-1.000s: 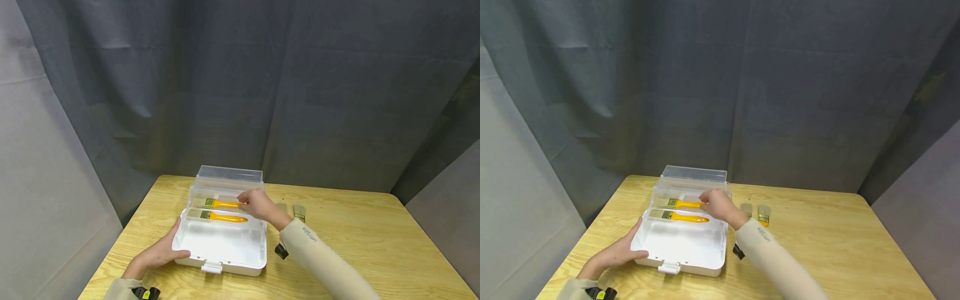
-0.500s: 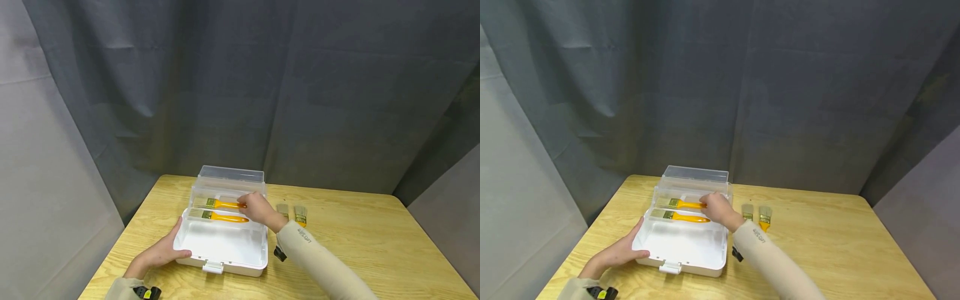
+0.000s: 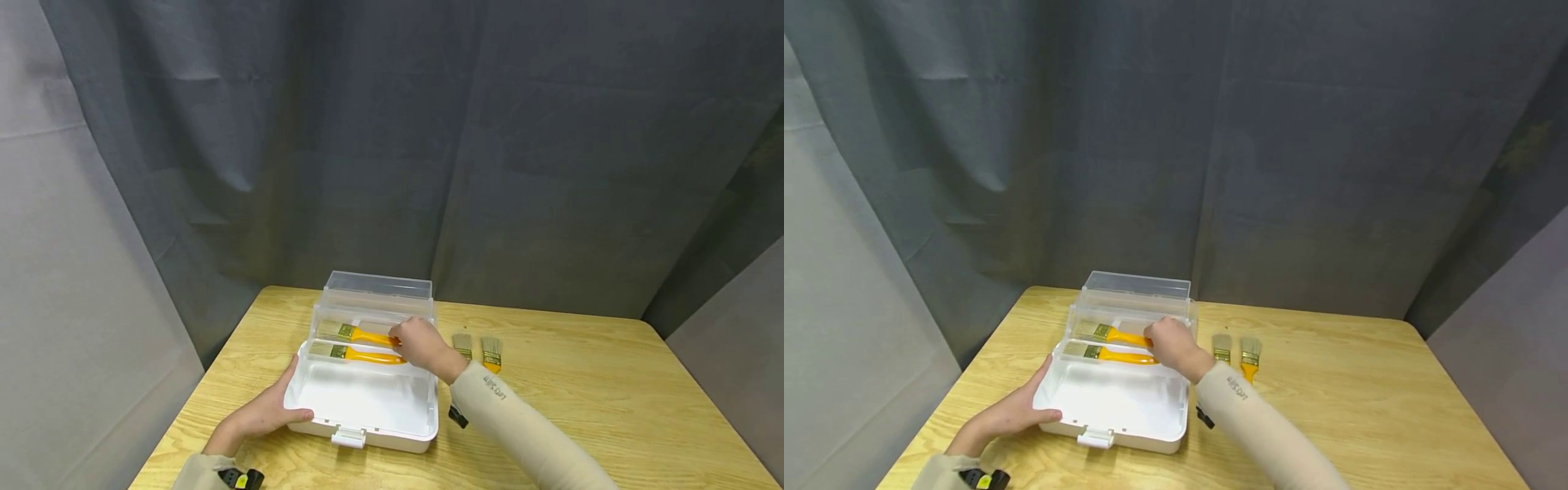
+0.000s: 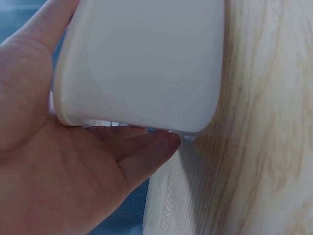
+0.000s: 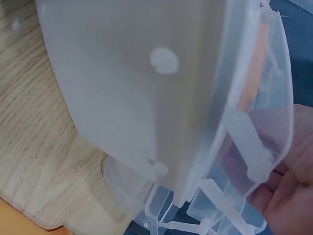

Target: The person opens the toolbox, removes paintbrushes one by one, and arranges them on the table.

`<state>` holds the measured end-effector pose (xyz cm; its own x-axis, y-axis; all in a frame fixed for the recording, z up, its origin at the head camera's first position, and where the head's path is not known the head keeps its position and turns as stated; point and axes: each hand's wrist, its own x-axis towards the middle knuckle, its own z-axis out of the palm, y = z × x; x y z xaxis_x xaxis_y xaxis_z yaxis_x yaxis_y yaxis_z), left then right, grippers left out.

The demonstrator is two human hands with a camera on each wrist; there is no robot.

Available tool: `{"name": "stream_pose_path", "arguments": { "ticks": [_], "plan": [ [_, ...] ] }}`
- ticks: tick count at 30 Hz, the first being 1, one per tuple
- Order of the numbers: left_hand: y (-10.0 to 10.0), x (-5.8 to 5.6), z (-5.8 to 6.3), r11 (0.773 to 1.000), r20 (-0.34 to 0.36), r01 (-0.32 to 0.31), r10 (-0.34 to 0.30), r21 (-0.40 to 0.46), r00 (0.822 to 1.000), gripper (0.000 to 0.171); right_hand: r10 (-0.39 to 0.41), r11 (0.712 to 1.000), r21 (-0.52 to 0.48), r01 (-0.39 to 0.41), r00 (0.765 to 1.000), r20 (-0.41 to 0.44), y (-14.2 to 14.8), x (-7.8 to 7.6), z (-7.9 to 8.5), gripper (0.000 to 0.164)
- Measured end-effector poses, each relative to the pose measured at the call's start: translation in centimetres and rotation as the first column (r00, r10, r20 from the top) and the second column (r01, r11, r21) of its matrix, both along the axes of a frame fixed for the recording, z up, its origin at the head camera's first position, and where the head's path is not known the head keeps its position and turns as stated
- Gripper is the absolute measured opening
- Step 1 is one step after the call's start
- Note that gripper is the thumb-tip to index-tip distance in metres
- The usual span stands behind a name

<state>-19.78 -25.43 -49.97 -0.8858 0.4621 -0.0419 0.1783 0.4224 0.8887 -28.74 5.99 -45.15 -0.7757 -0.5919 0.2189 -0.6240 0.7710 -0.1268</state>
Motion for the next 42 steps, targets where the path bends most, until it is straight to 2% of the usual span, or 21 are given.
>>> {"name": "stream_pose_path", "arguments": {
  "ticks": [6,13,19,28,30,32,37,42],
  "plan": [
    [0.0,0.0,0.0,1.000,-0.004,-0.004,0.004,-0.013,1.000,0.114,-0.009,1.000,0.000,0.009,1.000,0.007,0.1,0.1,0.1,0.005],
    [-0.1,-0.1,-0.3,1.000,0.010,-0.014,0.014,-0.019,1.000,0.115,-0.023,0.991,-0.130,0.034,0.996,0.085,0.4,0.6,0.4,0.018],
    [-0.1,-0.1,-0.3,0.999,0.010,-0.020,0.020,-0.033,1.000,0.114,-0.011,0.961,-0.271,0.061,0.983,0.181,0.8,1.1,0.4,0.024],
    [0.0,0.1,0.0,0.999,0.017,-0.031,0.032,-0.034,0.999,0.114,-0.027,0.909,-0.393,0.138,0.961,0.276,1.2,1.7,0.8,0.025],
    [-0.1,0.2,0.0,0.999,0.016,-0.030,0.031,-0.035,0.999,0.113,-0.034,0.888,-0.430,0.163,0.956,0.293,1.5,1.8,0.9,0.024],
    [-0.1,0.2,-0.1,0.999,0.012,-0.026,0.027,-0.038,1.000,0.113,-0.037,0.854,-0.480,0.199,0.945,0.326,1.7,1.9,0.9,0.023],
    [-0.3,0.3,-0.1,0.999,0.001,-0.018,0.018,-0.037,1.000,0.113,-0.052,0.732,-0.595,0.333,0.897,0.438,2.5,1.8,0.8,0.022],
    [-0.4,0.3,-0.1,0.999,-0.014,-0.023,0.023,-0.043,1.000,0.113,-0.006,0.635,-0.650,0.418,0.844,0.537,3.4,1.8,0.9,0.025]
  ]
}}
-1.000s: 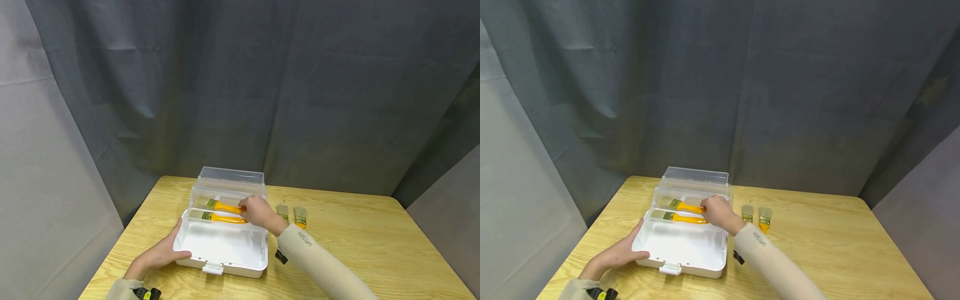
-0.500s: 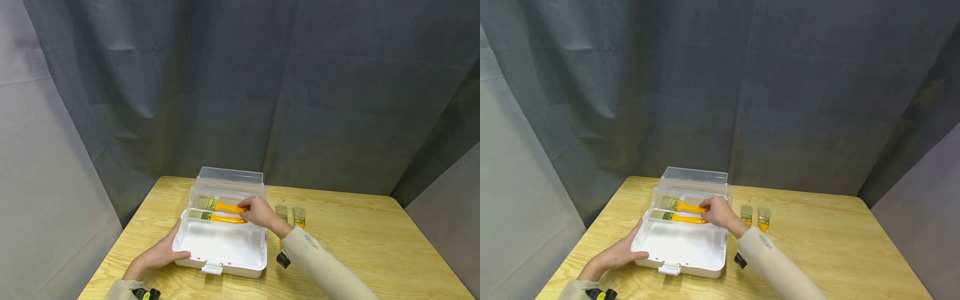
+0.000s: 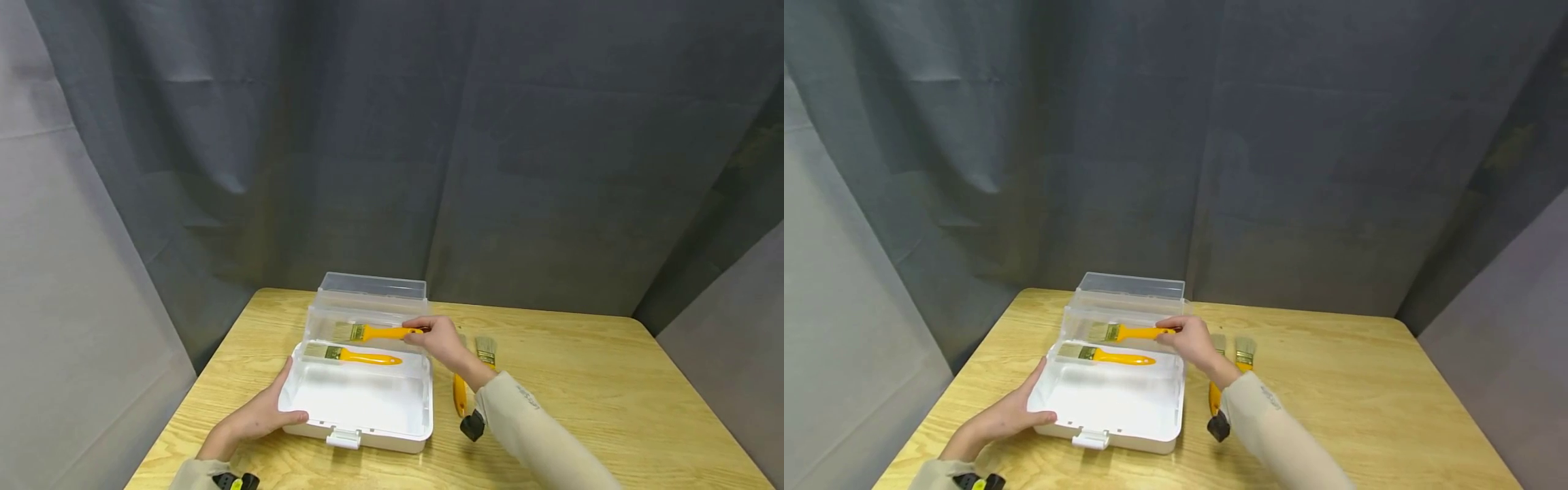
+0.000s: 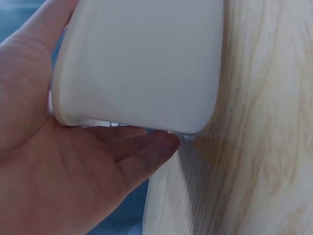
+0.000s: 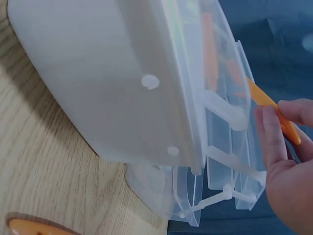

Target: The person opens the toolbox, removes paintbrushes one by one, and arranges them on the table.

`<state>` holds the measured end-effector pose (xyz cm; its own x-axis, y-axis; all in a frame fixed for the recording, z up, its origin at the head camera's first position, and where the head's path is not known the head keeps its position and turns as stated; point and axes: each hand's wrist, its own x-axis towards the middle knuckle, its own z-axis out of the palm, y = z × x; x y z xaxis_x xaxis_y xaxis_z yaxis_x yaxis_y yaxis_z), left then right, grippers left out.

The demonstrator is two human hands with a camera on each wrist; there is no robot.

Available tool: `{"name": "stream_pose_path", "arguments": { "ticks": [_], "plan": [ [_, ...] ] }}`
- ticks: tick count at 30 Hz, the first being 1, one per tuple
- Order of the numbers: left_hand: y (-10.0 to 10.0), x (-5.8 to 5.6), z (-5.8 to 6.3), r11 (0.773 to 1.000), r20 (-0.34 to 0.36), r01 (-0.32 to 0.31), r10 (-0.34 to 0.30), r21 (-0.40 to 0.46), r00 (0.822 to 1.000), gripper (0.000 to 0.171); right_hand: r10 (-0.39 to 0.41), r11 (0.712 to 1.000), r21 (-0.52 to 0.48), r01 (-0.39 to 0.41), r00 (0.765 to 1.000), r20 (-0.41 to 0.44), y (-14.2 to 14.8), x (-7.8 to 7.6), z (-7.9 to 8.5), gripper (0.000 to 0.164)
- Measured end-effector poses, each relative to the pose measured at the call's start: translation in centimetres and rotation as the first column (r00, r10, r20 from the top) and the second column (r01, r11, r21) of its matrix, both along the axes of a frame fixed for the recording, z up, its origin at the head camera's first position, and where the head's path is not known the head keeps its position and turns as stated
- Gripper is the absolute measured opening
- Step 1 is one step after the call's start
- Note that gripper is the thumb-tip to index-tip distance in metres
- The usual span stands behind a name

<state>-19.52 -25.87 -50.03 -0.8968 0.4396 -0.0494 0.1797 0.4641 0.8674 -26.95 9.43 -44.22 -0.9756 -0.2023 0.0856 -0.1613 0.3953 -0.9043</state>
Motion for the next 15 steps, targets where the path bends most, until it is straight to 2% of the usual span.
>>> {"name": "stream_pose_path", "arguments": {
  "ticks": [9,15],
  "plan": [
    [0.0,0.1,-0.1,1.000,-0.001,0.001,-0.001,0.011,1.000,0.114,0.026,0.987,-0.163,-0.007,0.993,0.111,2.9,0.7,0.3,0.026],
    [-0.2,0.0,-0.1,1.000,0.012,-0.004,0.004,0.031,1.000,0.114,0.059,0.953,-0.302,-0.012,0.987,0.148,5.4,0.7,-0.1,0.032]
  ]
}}
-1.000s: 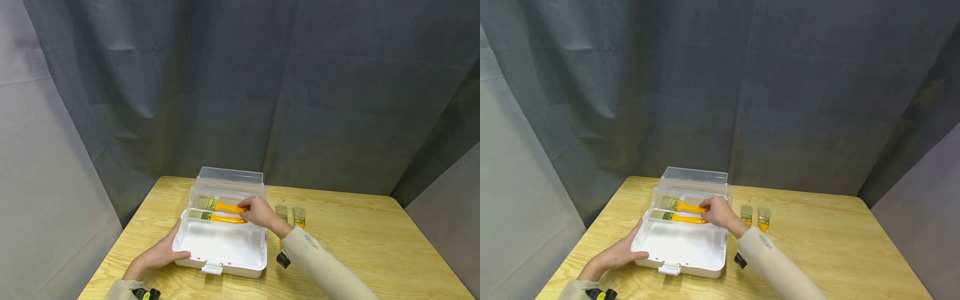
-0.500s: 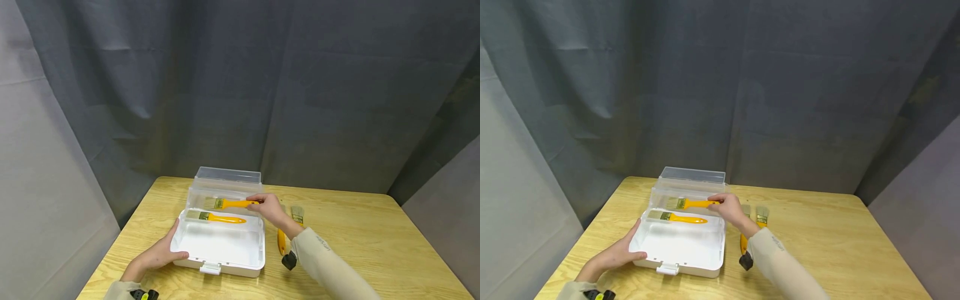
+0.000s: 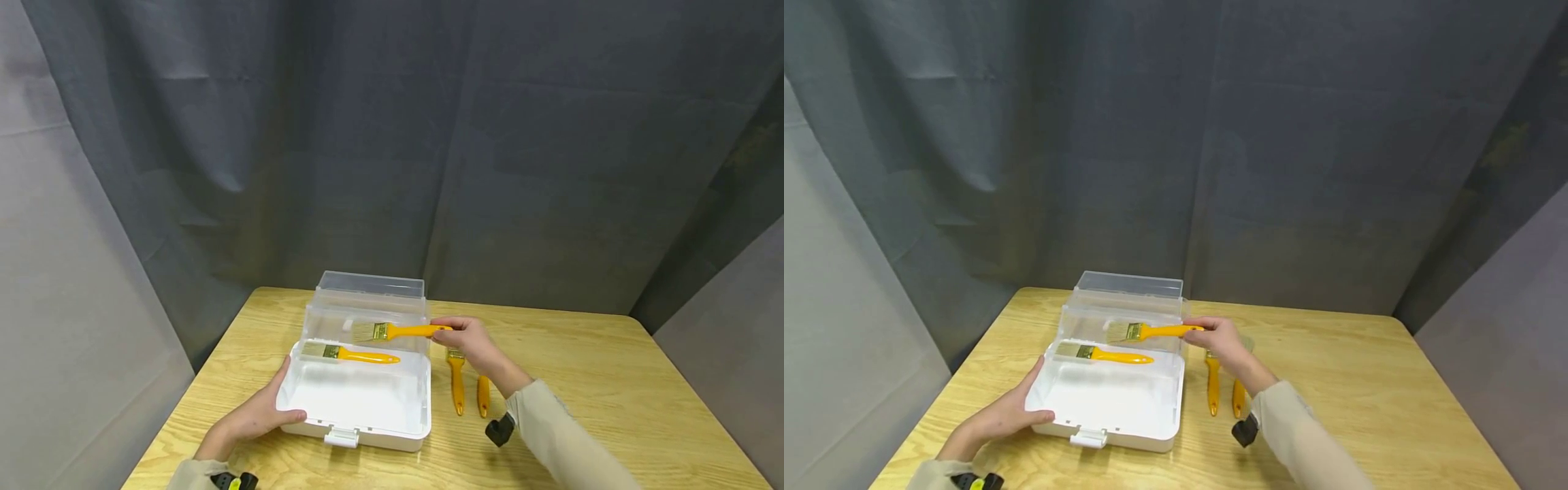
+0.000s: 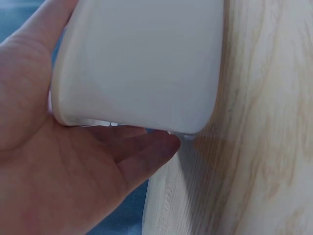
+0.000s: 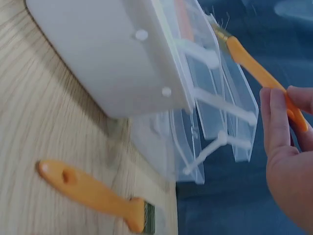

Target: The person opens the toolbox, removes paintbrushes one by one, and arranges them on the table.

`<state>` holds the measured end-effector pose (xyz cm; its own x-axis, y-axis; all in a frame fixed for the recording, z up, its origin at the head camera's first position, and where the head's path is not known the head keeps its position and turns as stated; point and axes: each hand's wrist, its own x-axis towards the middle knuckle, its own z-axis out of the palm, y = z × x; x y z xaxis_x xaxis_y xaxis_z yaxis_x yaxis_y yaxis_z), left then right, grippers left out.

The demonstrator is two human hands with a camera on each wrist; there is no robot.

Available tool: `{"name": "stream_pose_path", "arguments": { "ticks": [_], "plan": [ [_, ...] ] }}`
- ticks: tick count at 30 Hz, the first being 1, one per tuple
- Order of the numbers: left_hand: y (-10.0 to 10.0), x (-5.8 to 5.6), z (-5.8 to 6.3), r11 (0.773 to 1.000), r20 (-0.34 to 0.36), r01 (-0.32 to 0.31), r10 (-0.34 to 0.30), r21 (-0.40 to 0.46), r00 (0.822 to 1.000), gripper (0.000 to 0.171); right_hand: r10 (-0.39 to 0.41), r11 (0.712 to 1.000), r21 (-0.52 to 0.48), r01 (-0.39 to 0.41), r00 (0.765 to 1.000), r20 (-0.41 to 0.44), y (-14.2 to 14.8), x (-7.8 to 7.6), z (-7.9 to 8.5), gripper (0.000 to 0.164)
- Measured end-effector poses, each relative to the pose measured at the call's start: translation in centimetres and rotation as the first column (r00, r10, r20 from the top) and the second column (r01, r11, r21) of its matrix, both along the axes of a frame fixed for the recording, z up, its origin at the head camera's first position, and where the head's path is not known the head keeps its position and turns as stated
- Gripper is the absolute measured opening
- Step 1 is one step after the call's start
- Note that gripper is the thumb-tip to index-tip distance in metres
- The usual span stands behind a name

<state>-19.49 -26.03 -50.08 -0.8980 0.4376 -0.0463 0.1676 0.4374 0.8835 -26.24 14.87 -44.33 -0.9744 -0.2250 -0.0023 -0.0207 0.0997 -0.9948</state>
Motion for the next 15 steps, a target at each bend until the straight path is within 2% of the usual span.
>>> {"name": "stream_pose_path", "arguments": {
  "ticks": [4,6,10,15],
  "plan": [
    [0.0,0.0,0.0,1.000,0.015,-0.005,0.005,0.005,1.000,0.114,0.056,0.992,-0.111,-0.054,0.998,0.011,1.7,0.5,-0.1,0.038],
    [-0.1,0.1,0.0,1.000,0.009,-0.004,0.004,-0.004,1.000,0.115,0.085,0.981,-0.174,-0.080,0.996,0.021,2.7,0.8,-0.2,0.036],
    [-0.1,0.1,-0.1,1.000,-0.001,0.001,-0.001,-0.005,1.000,0.115,0.139,0.954,-0.272,-0.128,0.990,0.024,4.9,1.1,-0.5,0.024],
    [-0.3,0.0,-0.1,1.000,-0.001,0.009,-0.009,0.027,1.000,0.116,0.225,0.908,-0.363,-0.211,0.974,-0.002,8.0,1.5,-0.7,0.031]
  ]
}}
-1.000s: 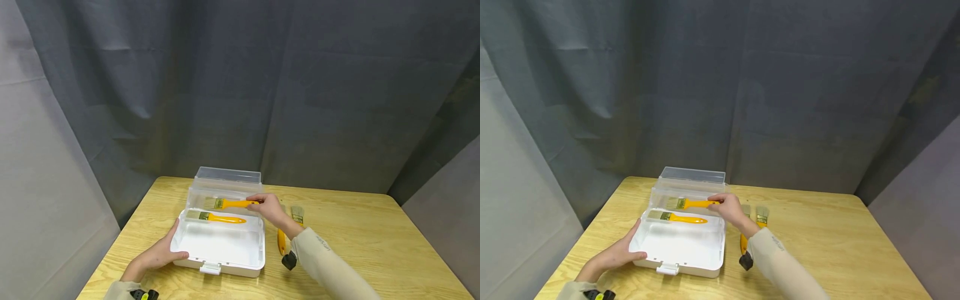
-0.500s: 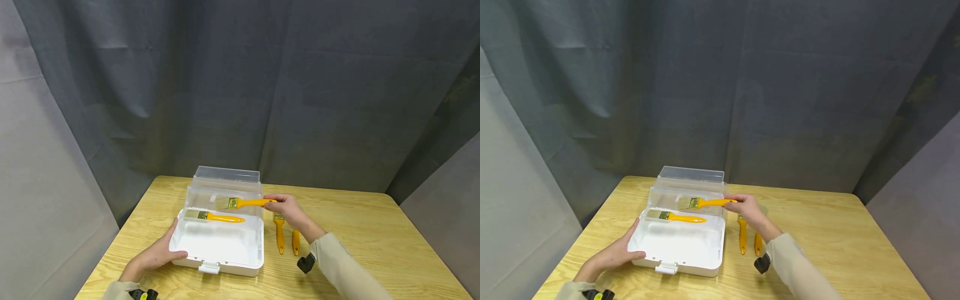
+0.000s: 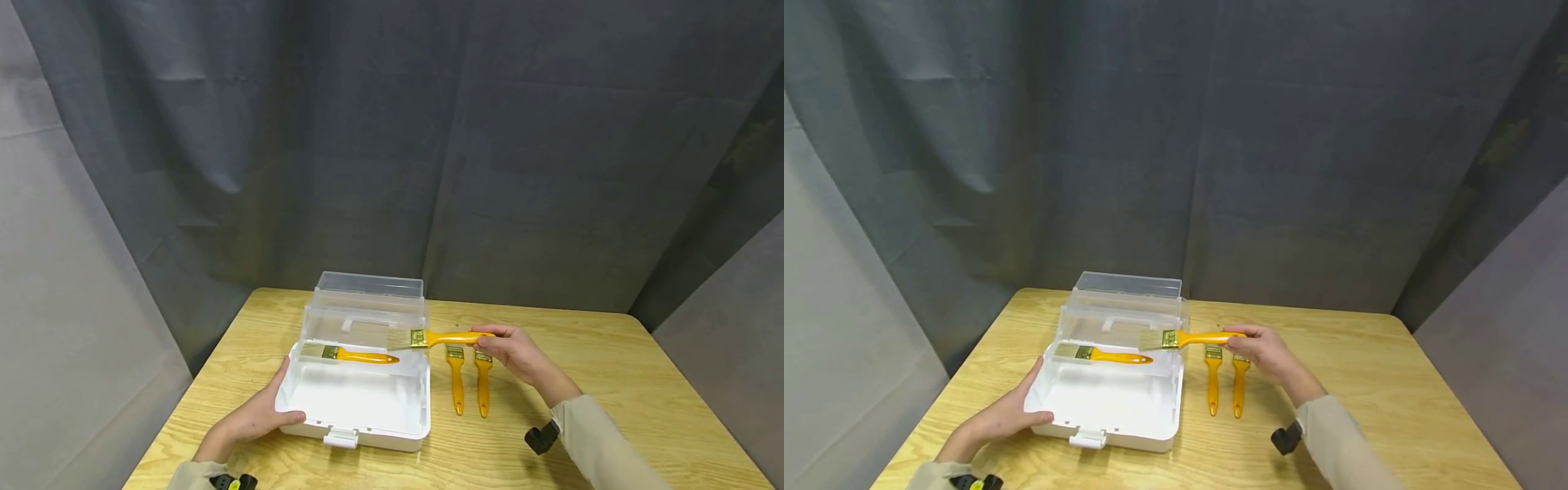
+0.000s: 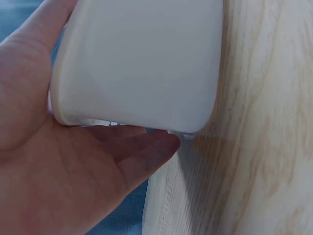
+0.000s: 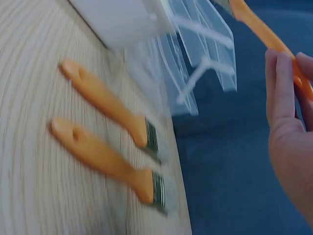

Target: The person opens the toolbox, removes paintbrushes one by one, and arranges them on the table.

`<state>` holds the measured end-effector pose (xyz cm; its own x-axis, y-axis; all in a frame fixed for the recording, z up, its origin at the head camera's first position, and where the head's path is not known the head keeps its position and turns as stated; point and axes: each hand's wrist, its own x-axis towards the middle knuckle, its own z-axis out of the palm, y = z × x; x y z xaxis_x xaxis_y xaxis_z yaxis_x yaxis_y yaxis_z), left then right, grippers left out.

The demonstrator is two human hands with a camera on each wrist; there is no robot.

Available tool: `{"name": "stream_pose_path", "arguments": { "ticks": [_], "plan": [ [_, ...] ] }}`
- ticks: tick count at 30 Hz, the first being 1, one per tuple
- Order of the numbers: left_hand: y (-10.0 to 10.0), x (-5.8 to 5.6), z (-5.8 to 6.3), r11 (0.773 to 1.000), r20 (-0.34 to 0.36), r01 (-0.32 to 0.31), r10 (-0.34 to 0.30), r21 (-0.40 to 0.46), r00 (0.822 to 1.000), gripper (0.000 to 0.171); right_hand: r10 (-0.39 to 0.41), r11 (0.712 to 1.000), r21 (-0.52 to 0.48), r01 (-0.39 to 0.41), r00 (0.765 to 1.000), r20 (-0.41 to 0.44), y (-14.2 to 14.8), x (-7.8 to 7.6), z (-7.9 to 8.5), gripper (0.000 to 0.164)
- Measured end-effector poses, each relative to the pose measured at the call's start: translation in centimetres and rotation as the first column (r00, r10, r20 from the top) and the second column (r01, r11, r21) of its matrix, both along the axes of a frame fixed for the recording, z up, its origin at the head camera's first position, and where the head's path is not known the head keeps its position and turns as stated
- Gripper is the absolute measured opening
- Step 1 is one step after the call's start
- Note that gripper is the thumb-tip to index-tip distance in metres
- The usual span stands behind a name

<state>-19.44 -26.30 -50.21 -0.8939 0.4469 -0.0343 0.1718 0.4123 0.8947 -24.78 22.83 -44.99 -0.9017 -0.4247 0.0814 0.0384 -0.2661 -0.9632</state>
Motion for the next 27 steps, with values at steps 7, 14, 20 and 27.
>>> {"name": "stream_pose_path", "arguments": {
  "ticks": [7,14,20,27],
  "plan": [
    [0.0,0.1,0.0,1.000,0.014,-0.010,0.010,-0.017,1.000,0.116,0.041,0.995,-0.096,-0.041,0.999,-0.002,4.5,0.7,-0.7,0.036],
    [0.1,0.1,0.3,0.999,0.020,-0.007,0.008,-0.034,1.000,0.117,0.095,0.966,-0.245,-0.084,0.995,0.036,9.4,1.3,-2.4,0.045],
    [0.1,0.1,0.0,1.000,0.014,-0.006,0.007,-0.026,1.000,0.118,0.155,0.925,-0.359,-0.124,0.986,0.058,13.0,2.1,-3.8,0.049],
    [0.0,0.0,-0.4,1.000,0.020,-0.008,0.009,-0.022,1.000,0.118,0.157,0.915,-0.393,-0.087,0.976,0.149,16.5,3.3,-5.0,0.049]
  ]
}}
